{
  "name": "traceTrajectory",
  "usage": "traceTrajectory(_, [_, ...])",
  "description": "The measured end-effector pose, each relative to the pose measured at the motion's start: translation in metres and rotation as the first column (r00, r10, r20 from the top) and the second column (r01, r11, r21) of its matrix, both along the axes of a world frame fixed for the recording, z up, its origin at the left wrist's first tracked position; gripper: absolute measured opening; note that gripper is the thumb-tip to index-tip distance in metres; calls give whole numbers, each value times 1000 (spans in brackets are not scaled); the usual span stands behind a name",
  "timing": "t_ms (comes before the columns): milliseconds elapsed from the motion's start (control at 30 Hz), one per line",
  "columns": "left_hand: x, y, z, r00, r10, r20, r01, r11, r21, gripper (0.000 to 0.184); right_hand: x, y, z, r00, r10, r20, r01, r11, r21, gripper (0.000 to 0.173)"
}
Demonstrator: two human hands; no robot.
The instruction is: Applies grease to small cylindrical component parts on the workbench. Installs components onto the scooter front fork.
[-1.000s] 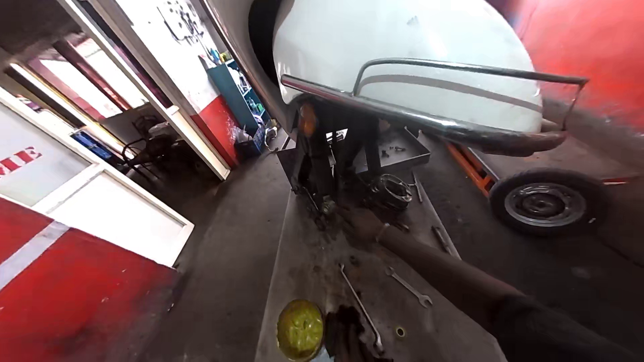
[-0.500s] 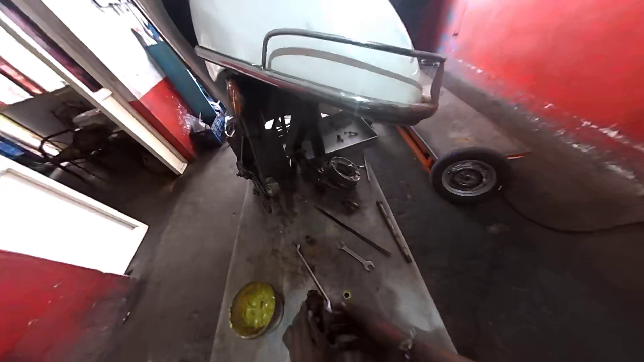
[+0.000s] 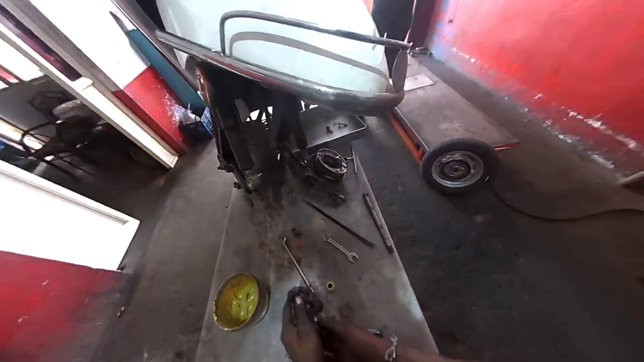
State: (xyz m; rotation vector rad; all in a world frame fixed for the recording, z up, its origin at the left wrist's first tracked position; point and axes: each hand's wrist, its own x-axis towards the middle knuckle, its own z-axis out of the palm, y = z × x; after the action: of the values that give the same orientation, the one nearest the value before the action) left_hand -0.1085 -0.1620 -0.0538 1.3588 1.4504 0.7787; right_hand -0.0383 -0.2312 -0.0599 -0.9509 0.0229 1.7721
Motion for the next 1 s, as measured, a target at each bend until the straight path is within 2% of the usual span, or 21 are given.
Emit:
traceTrajectory(33, [0,6,4,996,70,64,-64,993,-95,40,8,-7,5,998,24,61,-27,999,39,42])
traceTrajectory(67, [-1,12,6,985,142,93,-126,978,-165,39,17,-13,12,978,42,204,-65,992,106,38])
traceTrajectory(100, [-2,15,5,975,192,114,-165,963,-211,39,23,-18,23,915,24,403,-97,982,161,35])
traceTrajectory(133, [-1,12,5,967,207,147,-164,952,-260,39,28,-22,30,790,-23,613,-138,967,213,38])
traceTrajectory(167, [3,2,10,960,174,218,-97,941,-324,40,32,-21,25,592,-101,800,-214,937,276,49])
traceTrajectory(200, [11,-14,19,943,128,309,-6,930,-367,39,34,-12,13,378,-204,903,-255,915,313,57])
traceTrajectory(233, [23,-30,28,904,97,417,82,917,-391,39,36,-3,0,230,-303,925,-233,906,354,58])
traceTrajectory(300, [42,-48,38,811,121,573,169,888,-428,40,38,8,-23,88,-514,853,-24,855,518,52])
traceTrajectory(367, [42,-49,34,790,21,613,259,895,-364,38,43,12,-22,96,-564,820,134,824,551,43])
traceTrajectory(400, [37,-49,28,816,-30,578,267,905,-330,36,43,11,-18,161,-529,833,176,846,503,39])
traceTrajectory(500, [26,-41,1,918,-42,394,150,957,-247,26,45,17,-11,494,-296,818,215,953,214,36])
traceTrajectory(600, [23,-37,-22,936,41,350,12,989,-147,21,46,28,-15,772,-171,613,244,969,-37,35])
traceTrajectory(667, [23,-42,-26,935,-3,354,37,995,-89,23,46,33,-23,872,-228,433,325,931,-165,28])
traceTrajectory(700, [21,-45,-28,943,-77,324,95,995,-39,35,45,36,-25,902,-255,348,344,912,-222,27])
traceTrajectory(733, [17,-48,-31,952,-158,262,157,987,26,45,43,36,-22,933,-243,266,313,913,-263,31])
traceTrajectory(800, [7,-45,-41,966,-240,98,219,957,188,44,38,33,-7,979,-62,195,107,967,-231,42])
traceTrajectory(833, [3,-39,-46,972,-227,58,208,949,239,39,39,32,-3,965,80,249,-42,987,-155,44])
traceTrajectory(867, [-1,-31,-50,979,-198,45,180,947,268,31,48,34,0,891,248,381,-227,969,-101,45])
traceTrajectory(900, [-4,-20,-55,985,-171,39,151,940,305,23,61,44,-1,757,397,519,-406,908,-103,47])
traceTrajectory(933, [-5,-8,-58,987,-161,15,146,928,343,19,77,61,-3,594,485,642,-520,840,-154,46])
traceTrajectory(1000, [-3,15,-59,984,-152,-92,176,895,409,22,114,110,-3,326,496,805,-546,794,-268,42])
